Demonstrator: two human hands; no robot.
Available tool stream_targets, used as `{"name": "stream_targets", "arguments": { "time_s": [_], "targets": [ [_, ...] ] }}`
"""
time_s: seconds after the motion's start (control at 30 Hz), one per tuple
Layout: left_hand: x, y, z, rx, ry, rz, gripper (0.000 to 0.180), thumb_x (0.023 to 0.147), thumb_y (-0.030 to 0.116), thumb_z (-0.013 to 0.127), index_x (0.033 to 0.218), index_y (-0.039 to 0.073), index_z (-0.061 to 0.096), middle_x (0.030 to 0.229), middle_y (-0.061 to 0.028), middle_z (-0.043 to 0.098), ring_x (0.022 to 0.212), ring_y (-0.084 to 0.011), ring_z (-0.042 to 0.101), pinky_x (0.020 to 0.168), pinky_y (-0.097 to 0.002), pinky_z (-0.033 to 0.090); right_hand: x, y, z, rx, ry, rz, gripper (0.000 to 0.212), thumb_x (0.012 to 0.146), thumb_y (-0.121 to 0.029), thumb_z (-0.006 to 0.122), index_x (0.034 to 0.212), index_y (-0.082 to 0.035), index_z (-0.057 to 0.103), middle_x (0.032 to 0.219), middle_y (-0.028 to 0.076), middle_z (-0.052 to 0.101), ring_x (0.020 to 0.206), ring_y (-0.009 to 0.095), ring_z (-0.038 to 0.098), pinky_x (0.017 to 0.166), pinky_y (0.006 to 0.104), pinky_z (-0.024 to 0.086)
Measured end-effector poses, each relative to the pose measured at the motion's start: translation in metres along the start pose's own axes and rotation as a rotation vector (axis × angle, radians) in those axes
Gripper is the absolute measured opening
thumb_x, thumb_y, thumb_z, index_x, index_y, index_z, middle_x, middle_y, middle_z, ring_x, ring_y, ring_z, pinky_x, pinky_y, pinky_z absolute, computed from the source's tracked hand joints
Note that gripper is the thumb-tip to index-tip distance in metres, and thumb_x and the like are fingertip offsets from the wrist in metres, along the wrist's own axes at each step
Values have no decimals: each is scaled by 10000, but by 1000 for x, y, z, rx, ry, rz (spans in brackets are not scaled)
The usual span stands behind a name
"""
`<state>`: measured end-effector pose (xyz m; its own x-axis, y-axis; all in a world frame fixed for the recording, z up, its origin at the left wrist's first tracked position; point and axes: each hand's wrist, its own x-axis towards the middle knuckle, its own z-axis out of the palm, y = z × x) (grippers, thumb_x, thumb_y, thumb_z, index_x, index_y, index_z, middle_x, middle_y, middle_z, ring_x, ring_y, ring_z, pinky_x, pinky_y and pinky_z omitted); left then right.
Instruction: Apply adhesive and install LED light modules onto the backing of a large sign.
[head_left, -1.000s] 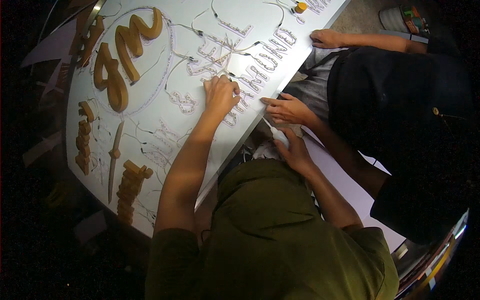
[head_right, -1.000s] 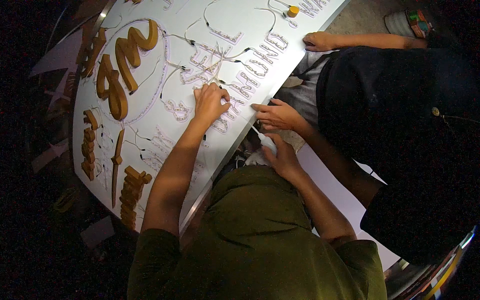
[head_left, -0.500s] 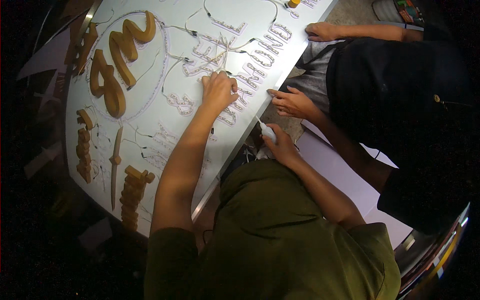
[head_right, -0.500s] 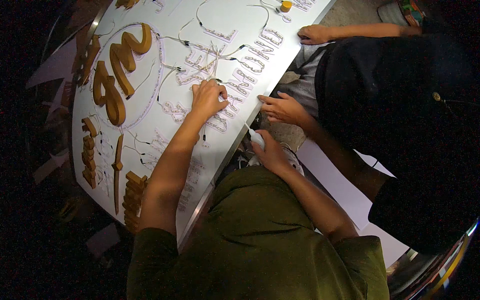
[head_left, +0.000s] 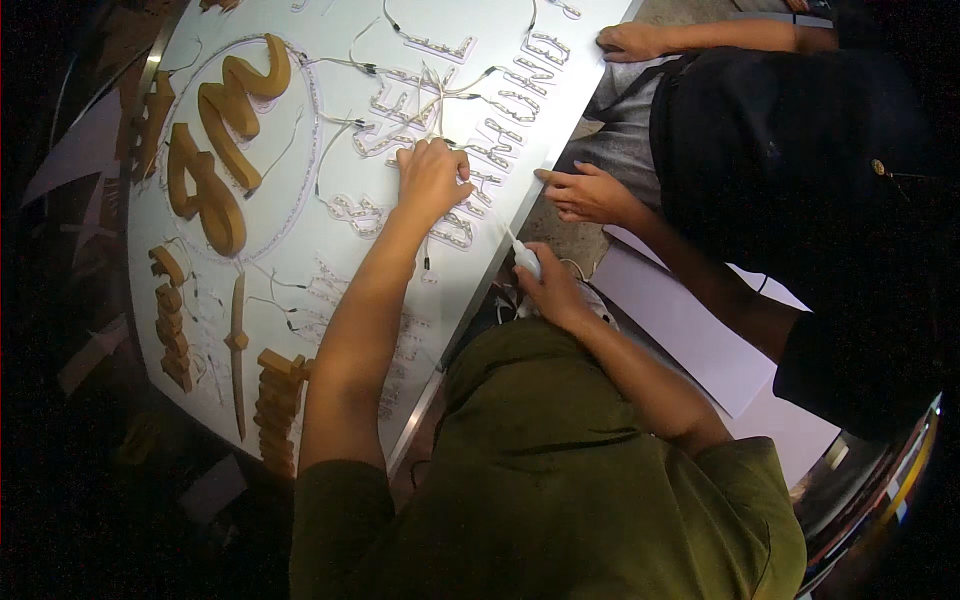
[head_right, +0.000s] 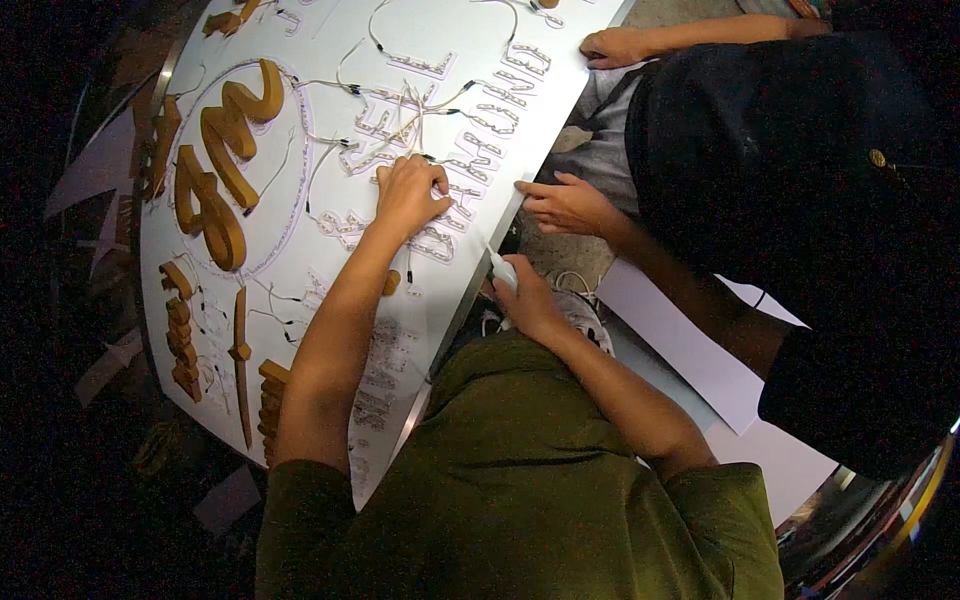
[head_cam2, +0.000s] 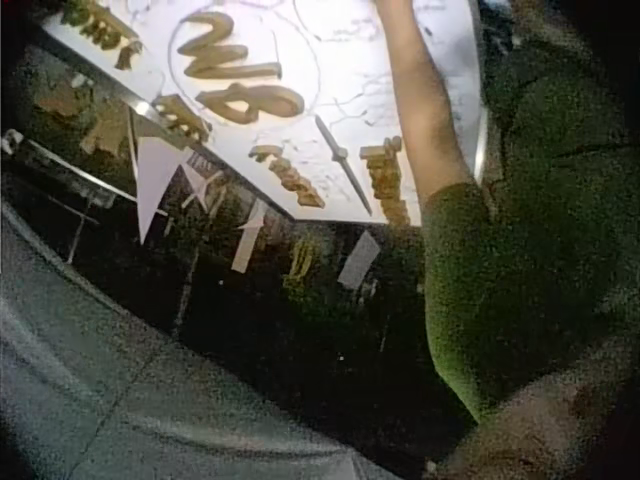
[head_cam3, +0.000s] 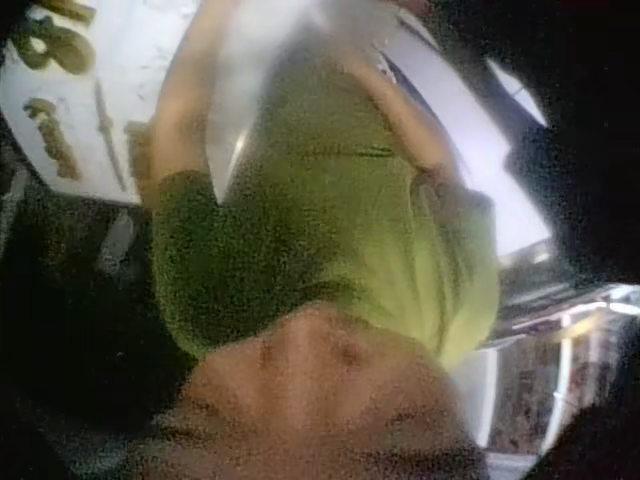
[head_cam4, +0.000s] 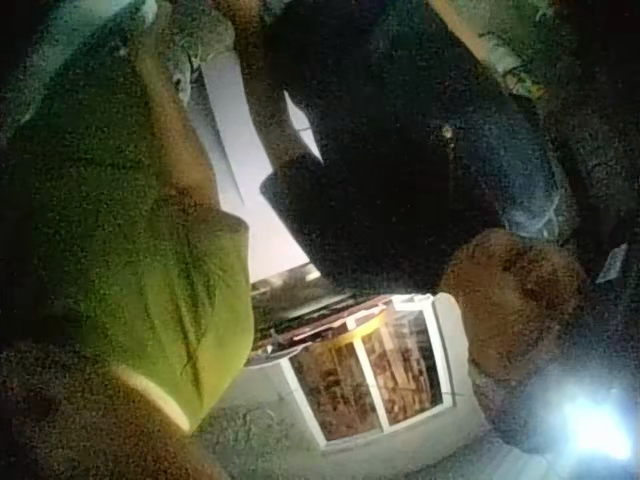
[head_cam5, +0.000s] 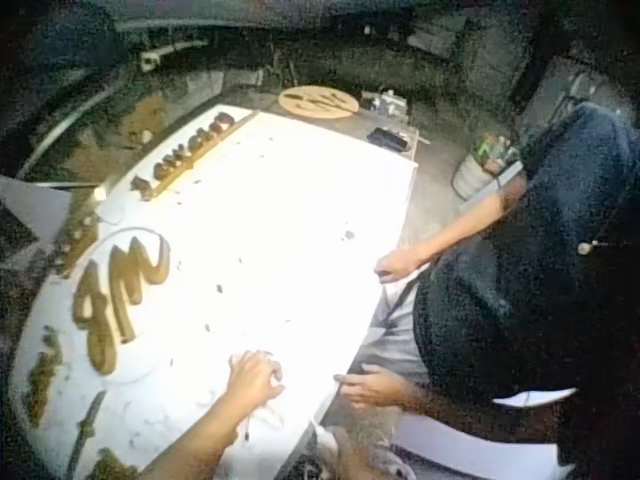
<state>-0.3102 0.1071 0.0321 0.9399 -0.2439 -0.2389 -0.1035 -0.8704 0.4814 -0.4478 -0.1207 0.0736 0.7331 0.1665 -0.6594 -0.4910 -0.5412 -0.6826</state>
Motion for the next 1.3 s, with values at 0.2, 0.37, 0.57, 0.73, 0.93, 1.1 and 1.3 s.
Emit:
{"name": "stream_targets", "arguments": {
  "time_s": [0.2, 0.37, 0.57, 0.73, 0.93, 1.1, 1.3],
  "targets": [
    [2, -1, -3, 23, -86, -18, 188, 714, 260, 857, 824, 169, 734, 972, -82, 615, 1055, -286, 568, 911, -451, 338, 0, 1, 9, 15, 23, -27, 399, 1004, -213, 651, 1334, -39, 510, 1113, 288, 681, 1038, 437, 686, 900, 480, 525],
    [2, -2, -3, 20, -61, 0, 199, 706, 263, 866, 828, 173, 737, 981, -83, 619, 1051, -291, 575, 907, -456, 341, 2, 9, 17, 0, 55, -47, 391, 1018, -244, 637, 1344, -68, 510, 1057, 233, 688, 936, 332, 690, 820, 433, 531],
    [2, 1, -5, 23, -55, -17, 175, 690, 204, 869, 792, 176, 730, 976, -70, 640, 1052, -272, 588, 932, -451, 351, 4, 6, 20, 20, 56, -53, 384, 1014, -232, 642, 1333, -60, 516, 1043, 231, 690, 920, 323, 694, 806, 424, 534],
    [4, 3, -6, 29, -60, -12, 171, 689, 197, 869, 789, 176, 731, 976, -72, 649, 1043, -274, 595, 920, -454, 356, 5, 7, 23, 9, 98, -99, 382, 1010, -224, 648, 1325, -51, 517, 1047, 240, 692, 919, 322, 700, 802, 427, 537],
    [4, 0, -4, 29, -73, -8, 178, 697, 235, 867, 797, 176, 733, 967, -75, 634, 1041, -282, 589, 910, -458, 349, 4, 3, 23, 16, 81, -50, 388, 1010, -219, 649, 1329, -43, 515, 1028, 245, 694, 889, 324, 703, 787, 428, 540],
    [6, 0, -5, 45, -117, -17, 200, 703, 274, 866, 822, 177, 737, 972, -86, 618, 1060, -293, 574, 912, -455, 341, 6, 2, 24, 12, 89, -71, 408, 1012, -235, 647, 1343, -39, 512, 1016, 242, 695, 858, 327, 699, 771, 427, 540],
    [6, -2, -3, 29, -85, 2, 206, 698, 267, 869, 829, 172, 742, 985, -92, 622, 1059, -296, 577, 915, -454, 346, 4, -2, 24, -9, 83, -37, 394, 1028, -246, 620, 1344, -37, 512, 1031, 244, 693, 854, 323, 693, 767, 428, 534]
  ]
}}
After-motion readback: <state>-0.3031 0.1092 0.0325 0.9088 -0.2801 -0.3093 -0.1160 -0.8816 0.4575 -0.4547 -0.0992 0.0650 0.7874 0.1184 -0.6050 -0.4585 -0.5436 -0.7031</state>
